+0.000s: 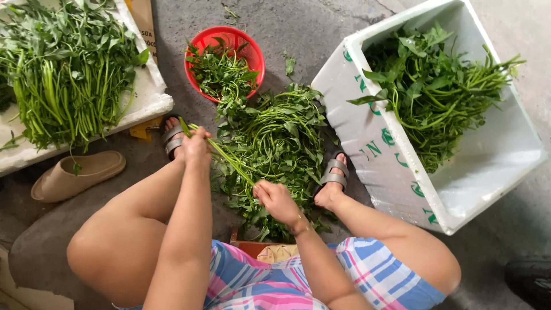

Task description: The person is sitting on the ground sorting through bunches of green leafy vegetables, likely water spinach, and placing them into a red bowl and a white styrofoam container.

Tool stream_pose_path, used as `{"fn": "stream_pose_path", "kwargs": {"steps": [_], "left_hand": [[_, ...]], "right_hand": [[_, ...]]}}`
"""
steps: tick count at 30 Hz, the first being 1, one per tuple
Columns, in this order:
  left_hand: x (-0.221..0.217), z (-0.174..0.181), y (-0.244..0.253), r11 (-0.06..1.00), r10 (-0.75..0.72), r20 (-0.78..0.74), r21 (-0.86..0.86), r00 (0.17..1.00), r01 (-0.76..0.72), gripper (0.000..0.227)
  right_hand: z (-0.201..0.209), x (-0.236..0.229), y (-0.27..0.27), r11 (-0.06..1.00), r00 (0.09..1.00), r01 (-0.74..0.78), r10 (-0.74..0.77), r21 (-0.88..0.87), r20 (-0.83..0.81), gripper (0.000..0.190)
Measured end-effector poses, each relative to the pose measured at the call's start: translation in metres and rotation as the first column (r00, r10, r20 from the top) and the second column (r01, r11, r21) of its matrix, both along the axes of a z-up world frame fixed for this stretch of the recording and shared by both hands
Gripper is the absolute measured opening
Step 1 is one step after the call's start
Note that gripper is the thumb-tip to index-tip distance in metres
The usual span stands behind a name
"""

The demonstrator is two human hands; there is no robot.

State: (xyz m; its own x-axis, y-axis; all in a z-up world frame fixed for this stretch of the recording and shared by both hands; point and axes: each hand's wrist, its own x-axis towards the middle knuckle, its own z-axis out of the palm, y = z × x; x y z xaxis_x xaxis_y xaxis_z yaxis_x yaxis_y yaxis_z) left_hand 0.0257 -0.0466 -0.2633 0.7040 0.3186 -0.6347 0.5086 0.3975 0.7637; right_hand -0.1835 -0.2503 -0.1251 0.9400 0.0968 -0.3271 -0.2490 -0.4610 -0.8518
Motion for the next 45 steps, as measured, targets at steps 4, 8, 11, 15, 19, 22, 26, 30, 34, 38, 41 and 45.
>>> {"fn": "stream_pose_path", "kwargs": {"steps": [4, 8, 11, 15, 19, 22, 26, 30, 34, 38, 41, 45], "left_hand": [[0.032, 0.052, 0.039, 0.973, 0.116, 0.036, 0.198, 0.993, -0.121, 0.012], [0.048, 0.085, 0.058, 0.995, 0.092, 0.255, 0.005, 0.962, -0.097, 0.011], [0.003, 0.161, 0.029, 0.967, -0.189, 0.230, 0.212, 0.955, 0.140, 0.014], [-0.031, 0.128, -0.001, 0.999, -0.052, 0.175, 0.001, 0.983, 0.053, 0.016], [-0.080, 0.127, -0.024, 0.962, -0.228, 0.122, 0.180, 0.966, 0.204, 0.017], [-0.113, 0.140, -0.044, 0.860, -0.485, 0.083, 0.225, 0.871, 0.458, 0.025], [-0.144, 0.117, -0.063, 0.754, -0.656, -0.052, -0.030, 0.753, 0.656, 0.022], [-0.165, 0.123, -0.083, 0.778, -0.525, 0.025, -0.391, 0.851, 0.492, 0.050], [-0.155, 0.104, -0.076, 0.793, -0.446, 0.116, -0.409, 0.887, 0.452, 0.024], [-0.131, 0.126, -0.055, 0.778, -0.628, 0.093, 0.069, 0.773, 0.624, 0.019], [-0.120, 0.112, -0.042, 0.579, -0.743, -0.162, 0.332, 0.649, 0.745, 0.019], [-0.117, 0.147, -0.050, 0.348, -0.847, -0.229, 0.442, 0.479, 0.827, 0.028]], "right_hand": [[0.023, -0.026, -0.029, 0.990, 0.996, 0.084, -0.086, 0.112, 0.016, 0.020], [0.059, -0.015, -0.055, 0.623, 0.877, 0.466, -0.420, 0.628, -0.234, 0.038], [0.008, 0.012, -0.085, 0.128, 0.756, 0.497, -0.548, 0.858, -0.357, 0.034], [-0.024, 0.031, -0.104, -0.329, 0.663, 0.406, -0.536, 0.852, -0.523, 0.036], [-0.069, 0.045, -0.114, -0.564, 0.613, 0.366, -0.453, 0.740, -0.648, 0.034], [-0.086, 0.051, -0.109, -0.616, 0.597, 0.357, -0.427, 0.702, -0.679, 0.030], [-0.099, 0.055, -0.098, -0.690, 0.550, 0.337, -0.407, 0.640, -0.729, 0.027], [-0.096, 0.056, -0.087, -0.749, 0.499, 0.314, -0.393, 0.583, -0.773, 0.029], [-0.096, 0.048, -0.080, -0.649, 0.495, 0.375, -0.463, 0.662, -0.735, 0.032], [-0.052, 0.023, -0.063, 0.563, 0.699, 0.669, -0.699, 0.485, -0.152, 0.024], [-0.009, 0.027, -0.069, 0.925, 0.881, 0.371, -0.379, 0.083, 0.283, 0.070], [0.038, 0.045, -0.040, 1.000, 0.904, 0.018, -0.021, 0.011, 0.427, 0.068]]}}
